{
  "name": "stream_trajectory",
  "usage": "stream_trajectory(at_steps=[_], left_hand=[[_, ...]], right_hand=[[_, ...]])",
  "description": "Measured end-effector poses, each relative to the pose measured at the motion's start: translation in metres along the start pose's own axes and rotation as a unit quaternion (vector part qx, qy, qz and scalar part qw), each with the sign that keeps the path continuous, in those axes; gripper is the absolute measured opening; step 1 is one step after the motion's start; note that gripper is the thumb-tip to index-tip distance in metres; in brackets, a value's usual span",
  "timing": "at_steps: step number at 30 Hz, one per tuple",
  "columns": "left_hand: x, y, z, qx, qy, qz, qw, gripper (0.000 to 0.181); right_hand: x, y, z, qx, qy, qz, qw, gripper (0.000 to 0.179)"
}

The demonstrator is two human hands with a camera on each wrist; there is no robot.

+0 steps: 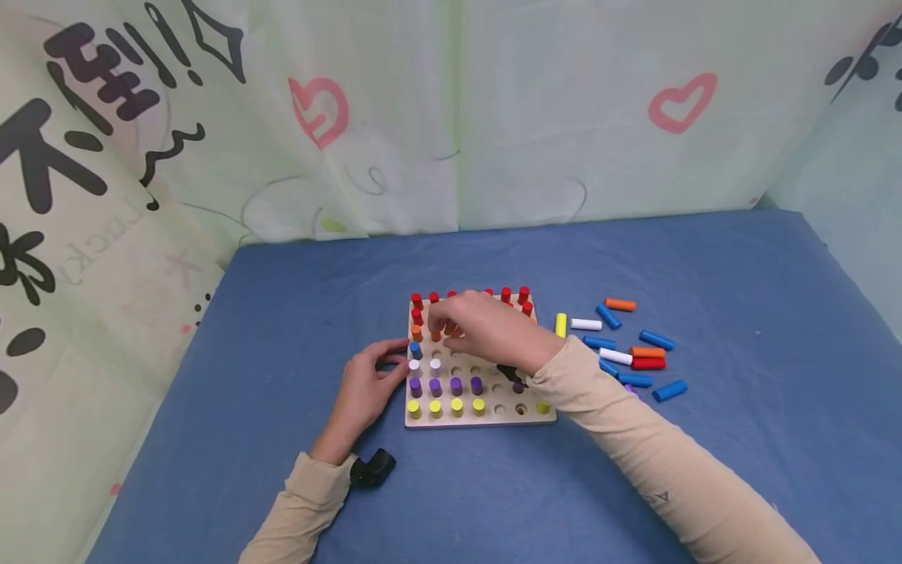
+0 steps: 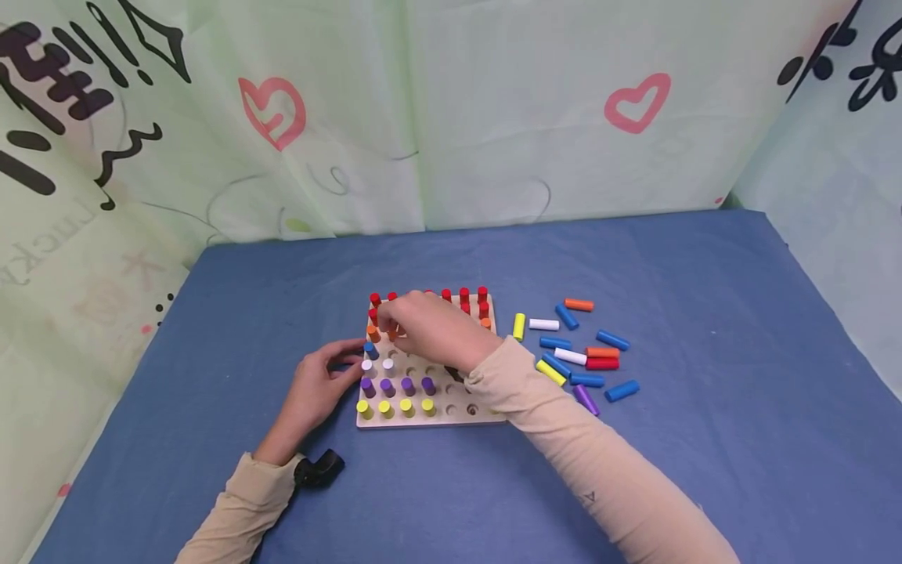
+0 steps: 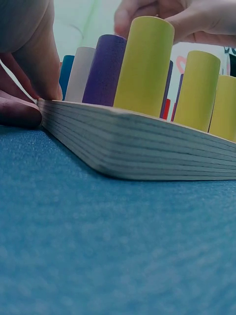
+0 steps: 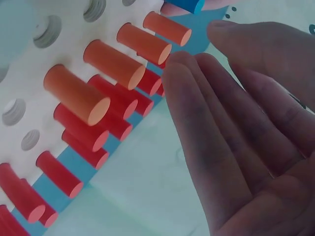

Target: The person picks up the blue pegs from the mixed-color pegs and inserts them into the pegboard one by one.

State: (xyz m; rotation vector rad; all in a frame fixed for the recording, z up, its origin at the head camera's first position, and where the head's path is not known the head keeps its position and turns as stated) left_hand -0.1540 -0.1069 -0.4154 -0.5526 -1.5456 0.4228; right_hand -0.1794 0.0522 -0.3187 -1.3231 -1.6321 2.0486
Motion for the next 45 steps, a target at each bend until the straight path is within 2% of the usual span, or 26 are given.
stream_trajectory(at_steps=[8, 19, 26, 35, 45], left_hand=[[0.000, 0.000, 0.000, 0.001, 0.002, 0.000, 1.0000, 0.038], [0.001, 0.001, 0.000, 0.001, -0.001, 0.004, 1.0000, 0.038], [0.000, 0.001, 0.000, 0.003, -0.001, 0.005, 1.0000, 0.038], [0.001, 0.001, 0.000, 0.000, -0.003, 0.006, 1.0000, 0.038], [0.000, 0.000, 0.000, 0.004, 0.000, 0.006, 1.0000, 0.038]], right_hand=[[0.008, -0.005, -0.009, 0.003, 0.029, -0.002, 0.9996, 0.019], [0.018, -0.012, -0.022, 0.010, 0.046, 0.014, 0.9988, 0.017], [0.022, -0.018, -0.032, 0.022, 0.037, 0.020, 0.9989, 0.015], [0.033, -0.020, -0.045, 0.032, 0.070, 0.007, 0.9970, 0.018], [0.050, -0.021, -0.062, 0.048, 0.080, 0.026, 0.9953, 0.018]])
Point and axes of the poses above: each hand's wrist, its own z-axis towards the middle knuckle, its own y-axis out of the palm, x = y × z, the point moved 6 cm from there along z, towards the middle knuckle, and after that the axes turned 2 degrees about y, right-handed, at the moved point
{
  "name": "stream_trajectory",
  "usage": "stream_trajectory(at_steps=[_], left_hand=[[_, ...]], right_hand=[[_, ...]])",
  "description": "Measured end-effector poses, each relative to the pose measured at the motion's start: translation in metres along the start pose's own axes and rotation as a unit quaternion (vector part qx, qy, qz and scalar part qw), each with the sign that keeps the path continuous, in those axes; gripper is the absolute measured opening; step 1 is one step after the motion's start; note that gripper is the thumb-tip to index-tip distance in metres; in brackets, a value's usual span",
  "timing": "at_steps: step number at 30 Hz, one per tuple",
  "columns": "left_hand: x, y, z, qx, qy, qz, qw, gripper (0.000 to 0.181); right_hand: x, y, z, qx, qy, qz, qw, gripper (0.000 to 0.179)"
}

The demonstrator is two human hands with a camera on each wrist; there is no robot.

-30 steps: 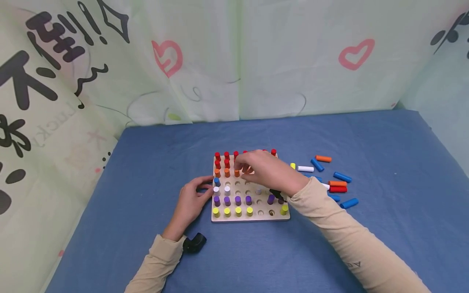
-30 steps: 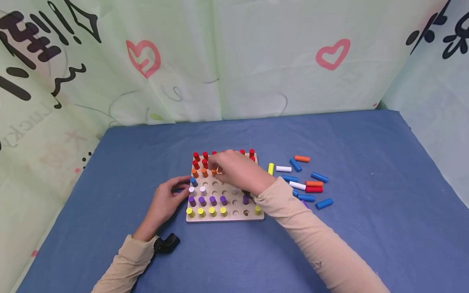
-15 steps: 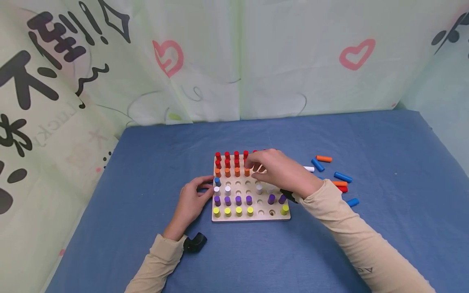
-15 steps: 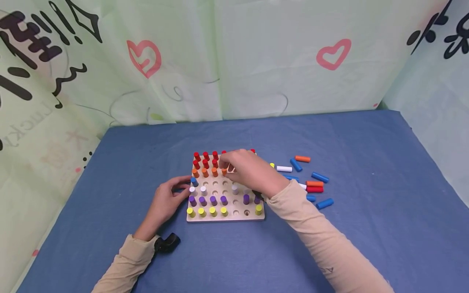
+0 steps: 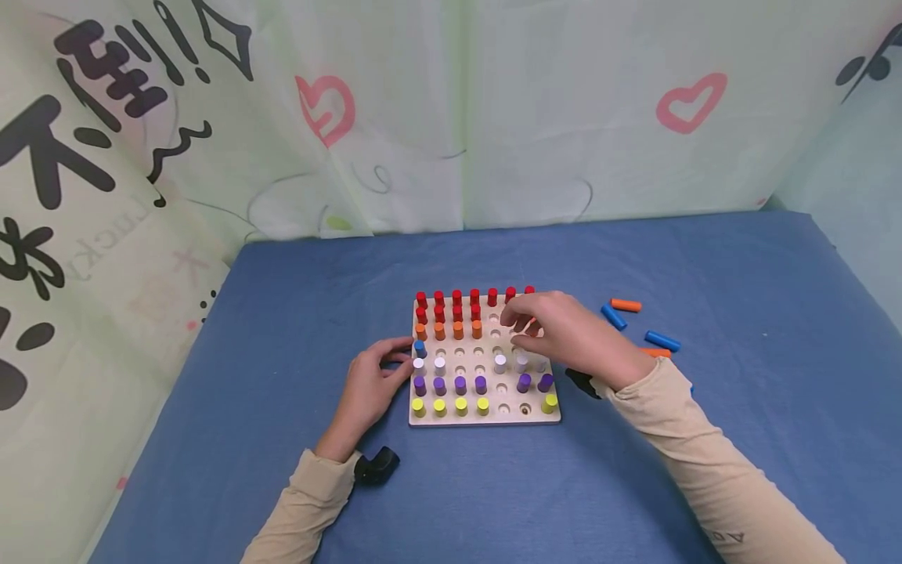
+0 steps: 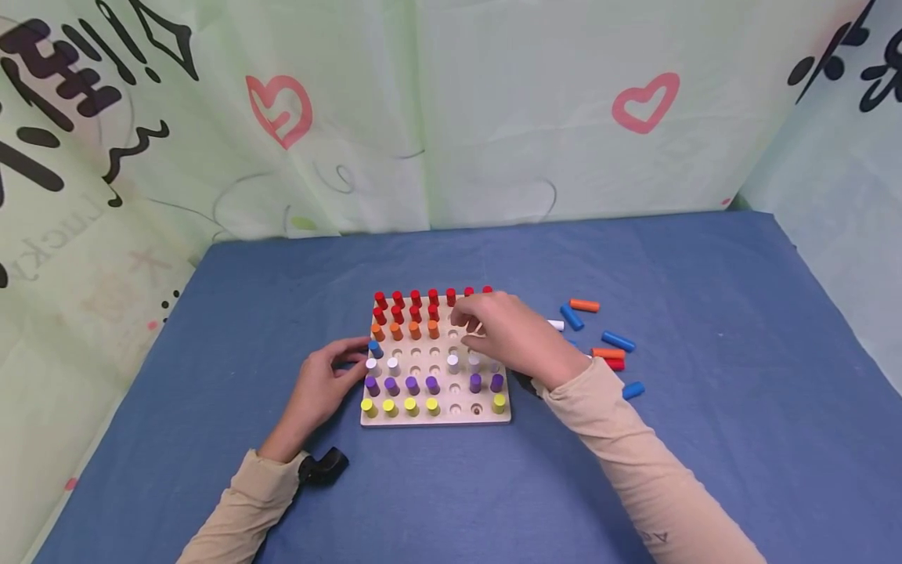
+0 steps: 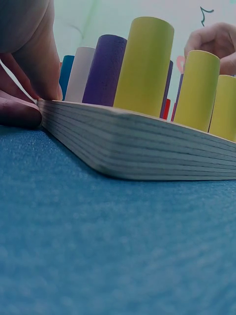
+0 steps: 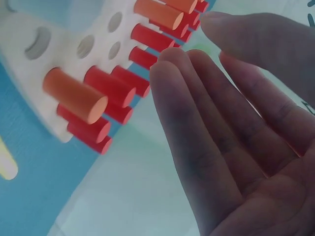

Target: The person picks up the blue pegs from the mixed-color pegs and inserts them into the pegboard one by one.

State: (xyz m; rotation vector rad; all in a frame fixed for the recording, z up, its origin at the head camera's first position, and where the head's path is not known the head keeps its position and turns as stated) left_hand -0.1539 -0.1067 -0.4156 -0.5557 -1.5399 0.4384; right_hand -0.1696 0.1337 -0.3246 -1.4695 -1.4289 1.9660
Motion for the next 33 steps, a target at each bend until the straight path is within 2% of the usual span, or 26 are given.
stream_trajectory(at_steps=[9, 20, 33], left_hand=[[0.001, -0.001, 0.000, -0.002, 0.005, 0.000, 1.0000, 0.038], [0.001, 0.000, 0.001, 0.000, 0.005, 0.004, 1.0000, 0.038], [0.000, 0.000, 0.001, 0.000, 0.001, 0.001, 1.0000, 0.038]], right_hand=[[0.010, -0.007, -0.010, 0.022, 0.004, 0.001, 0.9997, 0.017], [0.027, -0.016, -0.024, 0.033, 0.033, -0.018, 0.9987, 0.020], [0.045, -0.023, -0.038, 0.045, 0.026, -0.028, 0.9983, 0.020]])
Point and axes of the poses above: each hand's wrist, its own z-axis towards the middle knuckle, its own y-axis out of the palm, x = y × z, the point moved 6 cm from there along z, towards the middle knuckle, and after that the axes turned 2 degrees about y, right-handed, at the moved point
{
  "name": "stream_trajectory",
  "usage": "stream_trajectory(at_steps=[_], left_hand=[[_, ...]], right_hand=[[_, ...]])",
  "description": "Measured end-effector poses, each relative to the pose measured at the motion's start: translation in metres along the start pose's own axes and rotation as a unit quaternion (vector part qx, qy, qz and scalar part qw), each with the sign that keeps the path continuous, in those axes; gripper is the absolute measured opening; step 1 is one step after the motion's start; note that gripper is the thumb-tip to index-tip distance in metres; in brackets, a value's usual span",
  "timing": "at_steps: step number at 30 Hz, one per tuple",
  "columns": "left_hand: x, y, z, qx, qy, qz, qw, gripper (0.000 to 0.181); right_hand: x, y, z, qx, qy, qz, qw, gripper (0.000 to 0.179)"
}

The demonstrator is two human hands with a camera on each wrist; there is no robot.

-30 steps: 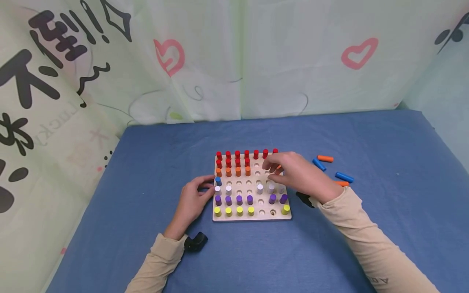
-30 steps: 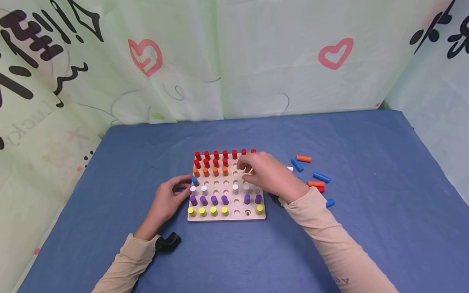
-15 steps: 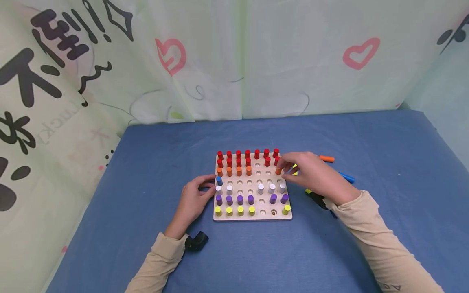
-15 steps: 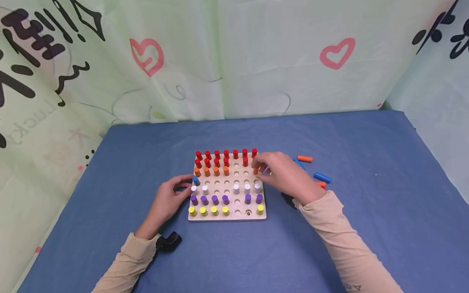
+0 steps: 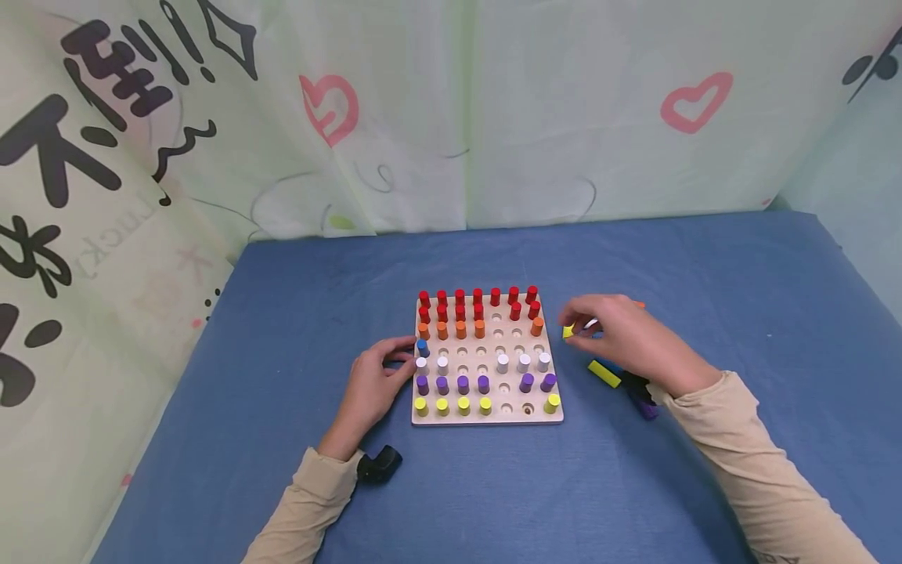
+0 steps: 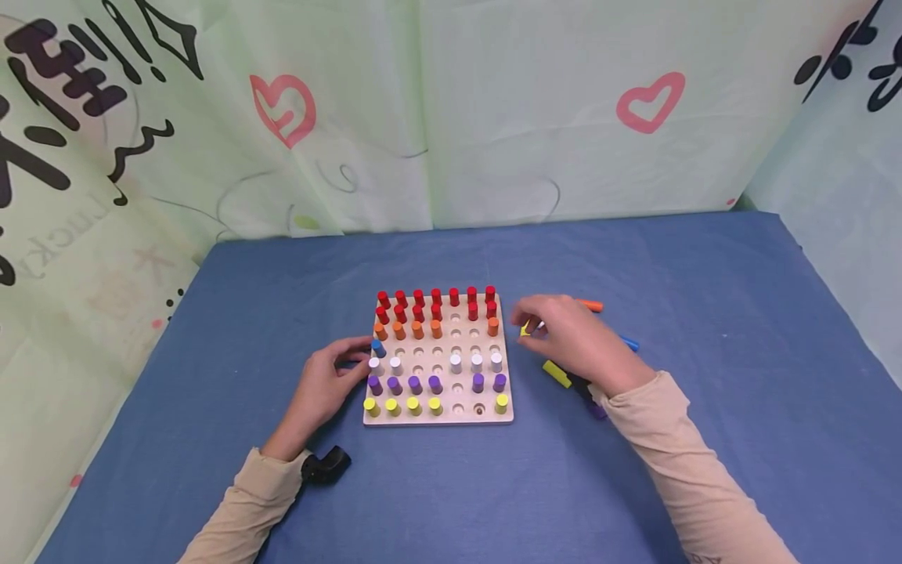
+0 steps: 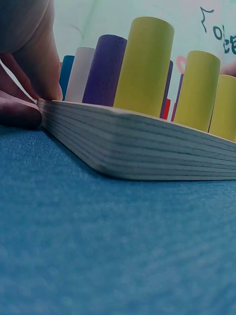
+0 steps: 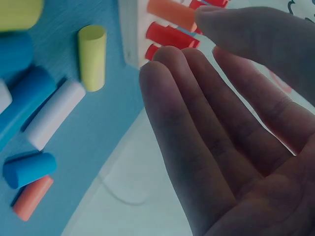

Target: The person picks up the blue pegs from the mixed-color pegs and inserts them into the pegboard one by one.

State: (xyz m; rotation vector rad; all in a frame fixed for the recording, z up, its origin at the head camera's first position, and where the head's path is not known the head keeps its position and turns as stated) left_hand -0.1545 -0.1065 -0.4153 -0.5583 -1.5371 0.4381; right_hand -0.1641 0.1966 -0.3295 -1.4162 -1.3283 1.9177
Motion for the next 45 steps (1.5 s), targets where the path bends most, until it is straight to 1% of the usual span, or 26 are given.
stream_trajectory(at_steps=[9, 17, 19, 24, 27, 34, 39, 45], left_hand=[[-0.001, 0.001, 0.001, 0.002, -0.001, 0.001, 1.0000, 0.039], [0.000, 0.001, 0.000, 0.003, -0.006, 0.003, 1.0000, 0.039], [0.000, 0.001, 0.000, 0.004, -0.006, 0.003, 1.0000, 0.039], [0.000, 0.001, 0.001, 0.002, -0.004, 0.001, 1.0000, 0.039], [0.000, 0.001, 0.001, 0.001, -0.006, 0.000, 1.0000, 0.038], [-0.001, 0.001, 0.001, 0.001, -0.007, 0.000, 1.0000, 0.039], [0.000, 0.000, 0.000, 0.001, -0.006, -0.003, 1.0000, 0.039], [-0.001, 0.001, 0.001, 0.007, 0.008, -0.001, 0.9999, 0.037]], right_hand=[[0.012, 0.001, -0.007, -0.004, 0.021, -0.011, 0.9997, 0.018], [0.022, 0.002, -0.015, 0.002, 0.010, -0.015, 0.9998, 0.018], [0.025, 0.002, -0.017, -0.002, 0.015, -0.014, 0.9998, 0.018], [0.033, 0.005, -0.019, -0.025, 0.044, -0.021, 0.9985, 0.019], [0.037, 0.007, -0.020, -0.033, 0.056, -0.023, 0.9976, 0.018], [0.043, 0.009, -0.023, -0.045, 0.068, -0.019, 0.9965, 0.018], [0.045, 0.010, -0.025, -0.049, 0.066, -0.021, 0.9964, 0.016], [0.047, 0.012, -0.025, -0.052, 0.069, -0.022, 0.9960, 0.016]])
Point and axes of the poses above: each hand's wrist, its own z-axis towards the middle knuckle, its own y-axis out of the palm, x = y × z, the point moved 6 cm from there along z, towards the middle knuckle, and after that the axes turned 2 degrees about y, right-handed, at the moved point
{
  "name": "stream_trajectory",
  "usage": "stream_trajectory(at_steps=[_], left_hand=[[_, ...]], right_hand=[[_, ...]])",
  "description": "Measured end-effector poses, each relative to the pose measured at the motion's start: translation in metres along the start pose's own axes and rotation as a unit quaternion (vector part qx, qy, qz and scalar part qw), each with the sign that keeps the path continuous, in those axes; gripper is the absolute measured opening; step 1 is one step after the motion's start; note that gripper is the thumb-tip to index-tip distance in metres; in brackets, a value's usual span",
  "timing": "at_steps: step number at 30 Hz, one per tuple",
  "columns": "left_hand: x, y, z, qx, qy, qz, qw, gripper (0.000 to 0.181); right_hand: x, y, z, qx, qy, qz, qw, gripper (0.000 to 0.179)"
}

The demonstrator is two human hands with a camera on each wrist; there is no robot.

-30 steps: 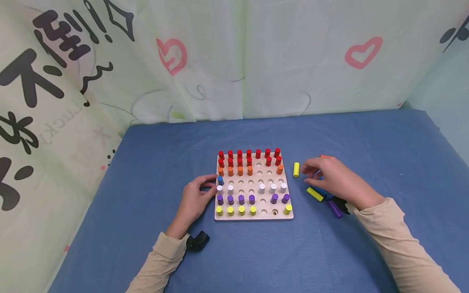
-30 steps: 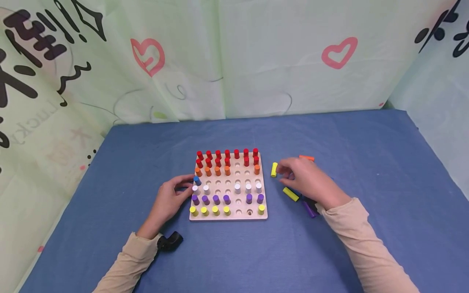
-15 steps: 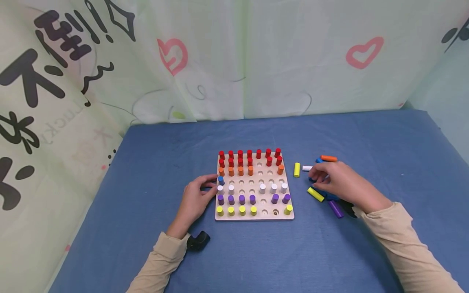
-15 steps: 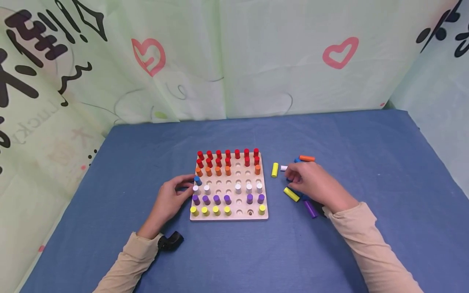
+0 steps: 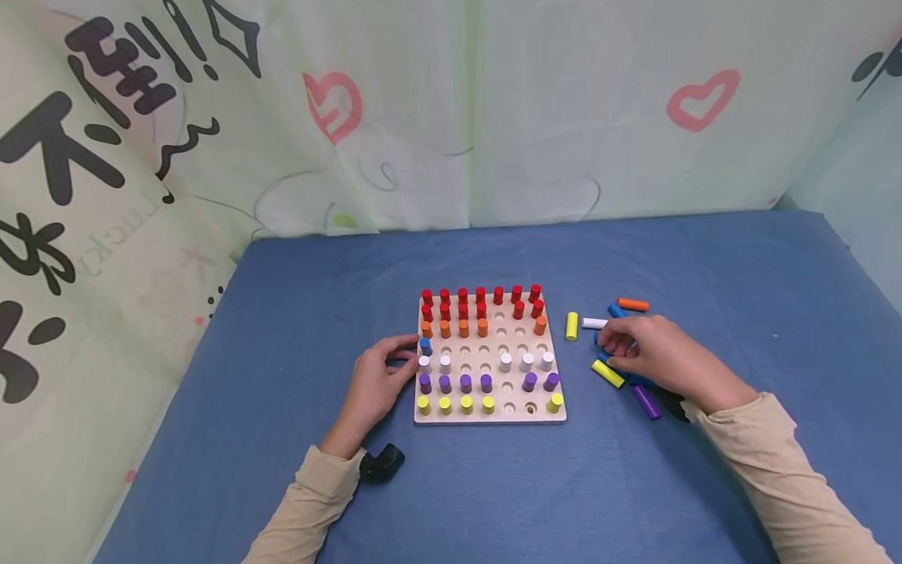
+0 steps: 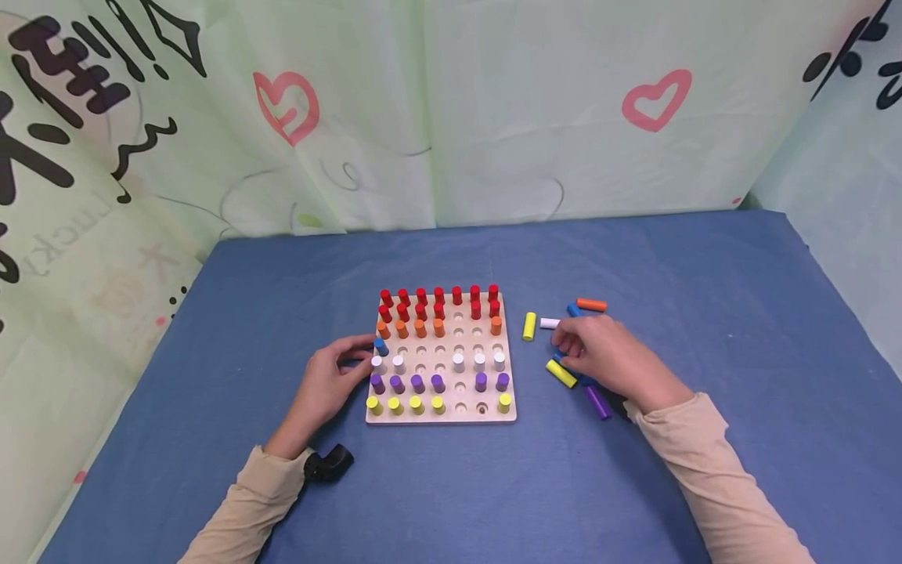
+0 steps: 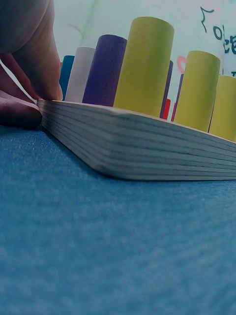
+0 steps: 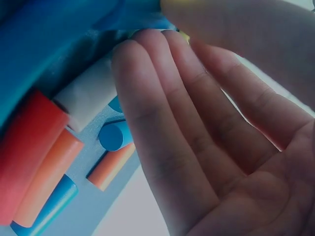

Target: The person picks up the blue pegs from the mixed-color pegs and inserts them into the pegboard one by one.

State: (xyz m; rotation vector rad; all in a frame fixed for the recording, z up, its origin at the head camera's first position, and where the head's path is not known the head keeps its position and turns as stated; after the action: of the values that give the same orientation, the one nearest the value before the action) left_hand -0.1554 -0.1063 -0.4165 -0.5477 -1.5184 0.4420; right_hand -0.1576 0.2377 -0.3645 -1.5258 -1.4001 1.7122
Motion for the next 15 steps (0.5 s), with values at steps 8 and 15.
stream_trajectory(at_steps=[8, 15], left_hand=[[0.0005, -0.0006, 0.0000, -0.005, -0.003, -0.005, 1.0000, 0.037], [0.0010, -0.0009, -0.0002, -0.005, 0.003, 0.000, 1.0000, 0.037]], right_hand=[[-0.0028, 0.0020, 0.0005, 0.007, -0.006, -0.018, 0.9998, 0.016], [-0.0054, 0.0054, 0.0023, -0.004, 0.003, -0.027, 0.9996, 0.019]])
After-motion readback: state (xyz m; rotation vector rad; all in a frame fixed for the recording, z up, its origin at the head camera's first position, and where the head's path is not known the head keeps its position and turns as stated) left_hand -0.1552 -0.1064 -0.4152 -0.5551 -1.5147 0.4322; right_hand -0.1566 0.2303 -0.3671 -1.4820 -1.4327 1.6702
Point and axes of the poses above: each hand's wrist, its own z-axis towards the middle knuckle, its own y-axis out of the palm, x = y × z, the point moved 6 cm from there along z, towards the middle knuckle, and after that the axes turned 2 degrees about y, right-handed, at the moved point
